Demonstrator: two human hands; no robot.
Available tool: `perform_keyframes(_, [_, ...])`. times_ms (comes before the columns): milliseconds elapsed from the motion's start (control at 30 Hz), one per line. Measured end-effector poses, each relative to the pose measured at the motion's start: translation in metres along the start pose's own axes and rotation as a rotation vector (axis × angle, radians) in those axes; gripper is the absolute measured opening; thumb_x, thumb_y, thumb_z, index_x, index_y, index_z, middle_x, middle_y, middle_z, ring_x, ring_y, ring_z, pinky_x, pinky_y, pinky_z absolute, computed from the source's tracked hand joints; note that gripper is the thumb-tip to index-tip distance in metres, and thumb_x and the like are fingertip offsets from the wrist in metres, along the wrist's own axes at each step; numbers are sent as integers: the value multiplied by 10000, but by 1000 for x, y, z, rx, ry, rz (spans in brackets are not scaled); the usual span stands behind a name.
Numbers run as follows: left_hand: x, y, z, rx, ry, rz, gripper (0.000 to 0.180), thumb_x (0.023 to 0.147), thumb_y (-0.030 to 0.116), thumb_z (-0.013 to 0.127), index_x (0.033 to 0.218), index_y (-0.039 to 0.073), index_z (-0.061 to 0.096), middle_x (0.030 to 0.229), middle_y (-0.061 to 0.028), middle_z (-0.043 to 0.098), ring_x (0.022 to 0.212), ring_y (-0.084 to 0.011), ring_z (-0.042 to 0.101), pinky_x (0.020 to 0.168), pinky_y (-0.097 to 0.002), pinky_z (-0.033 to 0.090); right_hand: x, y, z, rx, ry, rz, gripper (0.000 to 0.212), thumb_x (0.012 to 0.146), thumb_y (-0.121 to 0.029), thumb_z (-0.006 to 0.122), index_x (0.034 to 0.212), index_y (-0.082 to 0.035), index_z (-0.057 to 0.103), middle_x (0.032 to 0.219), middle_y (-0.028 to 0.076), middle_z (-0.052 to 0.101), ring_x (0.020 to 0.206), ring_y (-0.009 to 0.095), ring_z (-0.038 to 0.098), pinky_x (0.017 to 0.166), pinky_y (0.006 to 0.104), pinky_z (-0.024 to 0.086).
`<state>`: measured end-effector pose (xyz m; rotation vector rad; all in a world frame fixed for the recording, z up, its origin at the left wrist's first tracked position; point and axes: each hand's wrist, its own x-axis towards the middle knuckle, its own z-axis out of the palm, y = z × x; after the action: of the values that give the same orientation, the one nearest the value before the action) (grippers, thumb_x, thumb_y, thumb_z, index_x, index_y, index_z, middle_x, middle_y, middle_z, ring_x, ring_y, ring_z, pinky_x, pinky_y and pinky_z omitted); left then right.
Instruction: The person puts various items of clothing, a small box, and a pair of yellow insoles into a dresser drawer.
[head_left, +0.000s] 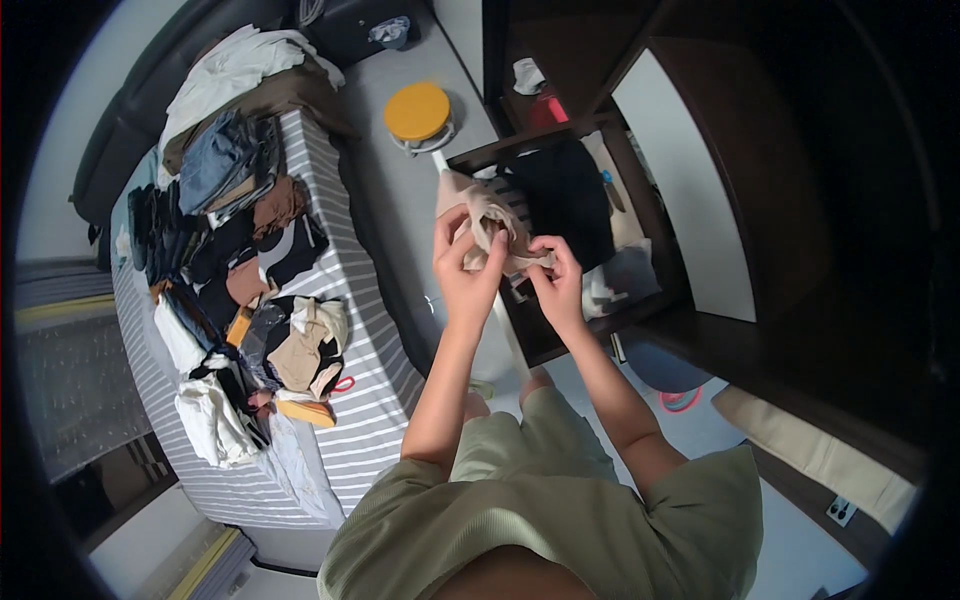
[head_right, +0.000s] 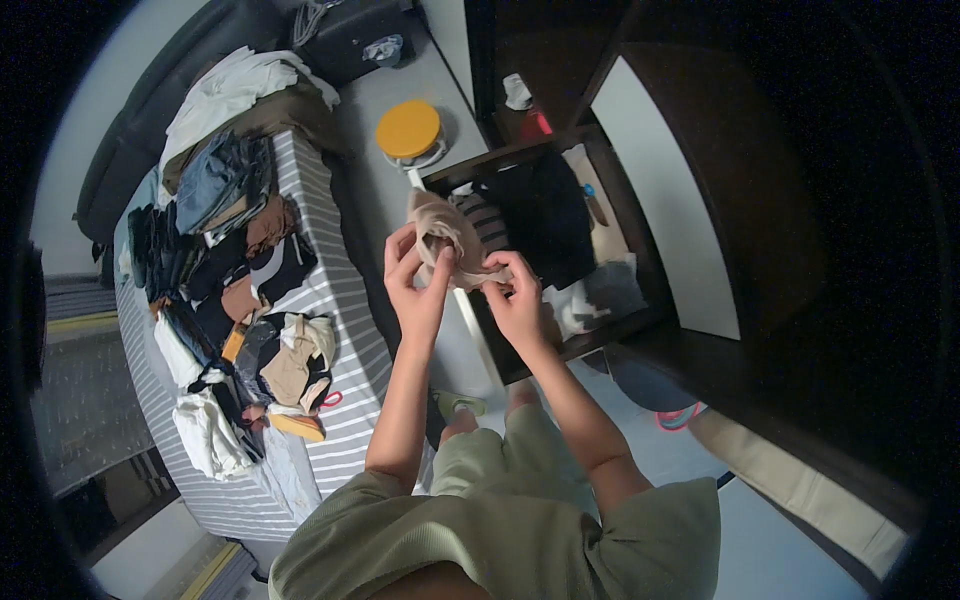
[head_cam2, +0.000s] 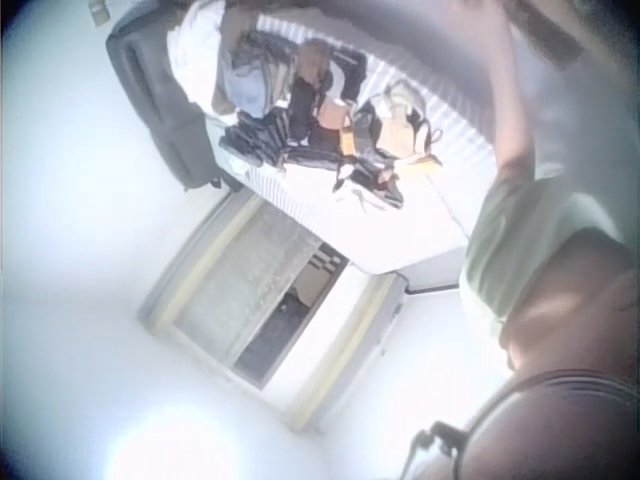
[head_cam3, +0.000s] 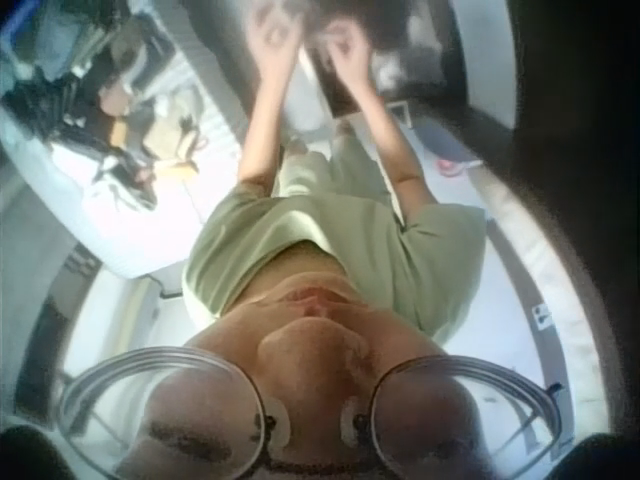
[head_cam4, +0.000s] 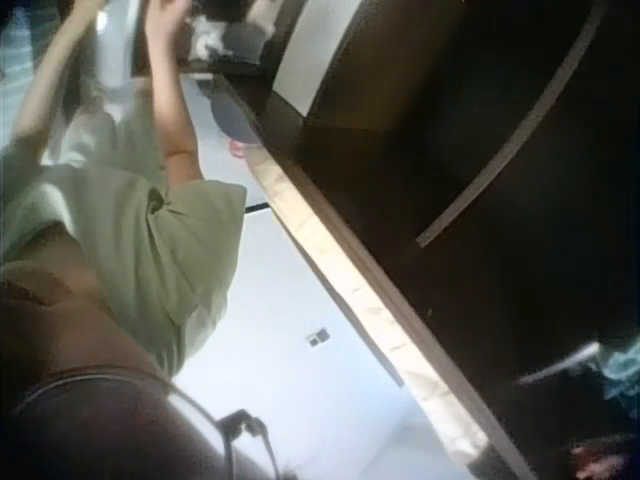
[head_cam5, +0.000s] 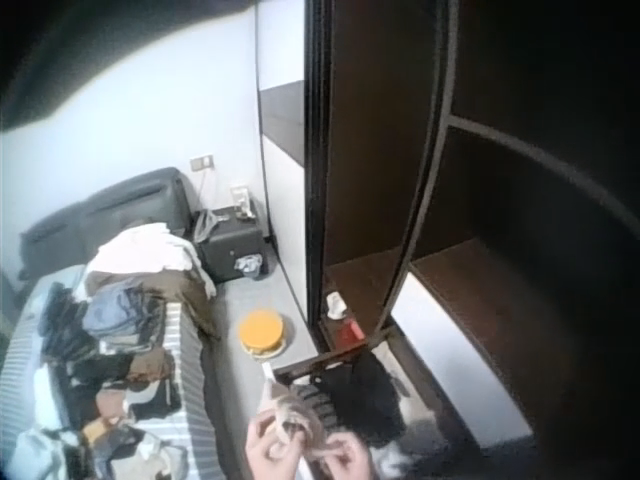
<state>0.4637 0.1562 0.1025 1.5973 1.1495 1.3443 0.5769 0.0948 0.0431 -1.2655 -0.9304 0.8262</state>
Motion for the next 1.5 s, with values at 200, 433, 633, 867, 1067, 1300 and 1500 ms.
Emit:
perform_keyframes(200, [26,-7,90,-157,-94,-134,174,744,98,641,877,-14,635,1006,-126,591,903,-246,571,801,-296,428,45,-4,-62,20,148,21,266,732,121,506,962,-12,478,921,31,517,834,100,533,725,216,431])
perform_keyframes(433, [48,-41,167,-84,-240,-75,191,775,81,637,914,-49,626,1088,-139,578,866,-165,596,724,-256,471,106,28,-116,-179,300,-65,167,759,88,527,888,-14,495,929,62,503,861,152,525,745,238,430])
perform_keyframes(633, [50,-39,196,-77,-161,82,152,732,70,662,833,-40,638,1119,-157,559,916,-248,592,759,-288,465,148,30,-148,-292,360,-220,205,662,139,478,802,-8,500,910,95,522,905,226,522,789,284,419])
perform_keyframes(867, [-38,-124,225,218,-590,-387,210,803,185,570,845,-14,621,982,-164,600,855,-316,596,748,-366,470,107,102,-188,-629,464,-63,213,646,128,484,796,-17,525,917,111,543,877,284,536,773,338,431])
perform_keyframes(1067, [-88,-150,233,224,-685,-480,299,788,205,554,1035,37,551,978,-169,601,915,-331,573,805,-385,454,52,164,-207,-865,399,229,323,712,22,538,1027,-51,543,1100,161,507,1061,330,460,904,392,375])
perform_keyframes(1300, [-84,-143,221,92,-656,-509,281,808,132,527,1061,9,545,970,-154,612,883,-266,600,772,-328,457,49,137,-173,-924,385,186,386,714,-40,578,1091,-101,522,1199,150,445,1135,341,391,968,421,299])
perform_keyframes(1500, [-85,-147,203,-124,-493,-549,204,818,94,512,1004,31,568,896,-126,631,773,-210,616,699,-288,468,49,121,-149,-870,246,36,366,717,-62,590,1075,-108,527,1178,128,455,1128,336,383,971,431,284])
